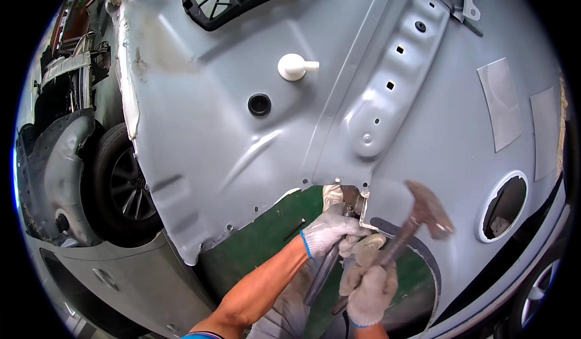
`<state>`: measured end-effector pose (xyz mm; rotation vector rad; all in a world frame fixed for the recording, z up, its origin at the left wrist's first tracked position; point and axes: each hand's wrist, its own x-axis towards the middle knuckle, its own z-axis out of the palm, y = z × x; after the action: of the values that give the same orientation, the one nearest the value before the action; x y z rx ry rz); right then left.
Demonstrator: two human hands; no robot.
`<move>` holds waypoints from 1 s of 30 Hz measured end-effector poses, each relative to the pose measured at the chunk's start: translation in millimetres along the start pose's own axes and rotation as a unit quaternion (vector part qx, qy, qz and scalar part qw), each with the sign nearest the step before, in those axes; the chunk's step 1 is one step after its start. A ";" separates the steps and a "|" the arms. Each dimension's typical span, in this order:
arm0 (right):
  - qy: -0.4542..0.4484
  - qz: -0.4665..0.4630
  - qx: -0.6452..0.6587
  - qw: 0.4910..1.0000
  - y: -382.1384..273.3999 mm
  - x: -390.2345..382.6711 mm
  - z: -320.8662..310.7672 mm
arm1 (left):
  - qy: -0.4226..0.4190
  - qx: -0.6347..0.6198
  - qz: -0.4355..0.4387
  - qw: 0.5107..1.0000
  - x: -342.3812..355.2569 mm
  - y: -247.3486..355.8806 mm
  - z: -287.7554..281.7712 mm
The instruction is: The person uses a hammer and a metal dolly to tap and smooth the inner edge of a car's wheel arch. They repeatedly reposition the dolly and strike the metal to flatten and shape the panel.
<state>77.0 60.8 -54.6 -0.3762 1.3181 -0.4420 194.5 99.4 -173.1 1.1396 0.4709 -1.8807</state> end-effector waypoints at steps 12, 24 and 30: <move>-0.061 -0.005 -0.052 0.997 7.2 -12.5 -25.4 | -0.022 -0.047 -0.017 0.999 -12.9 -5.0 11.0; 0.024 -0.119 -0.152 0.981 -12.7 -48.4 -94.2 | 0.021 -0.140 0.056 0.988 -27.3 -42.2 21.0; 0.069 -0.073 -0.141 0.985 -18.7 -63.8 -98.4 | 0.006 -0.166 0.095 0.982 -43.2 -43.7 5.4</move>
<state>-33.1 76.0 -12.6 -0.6915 1.4982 -0.4104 164.7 140.6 -138.2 0.9372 0.6324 -1.5618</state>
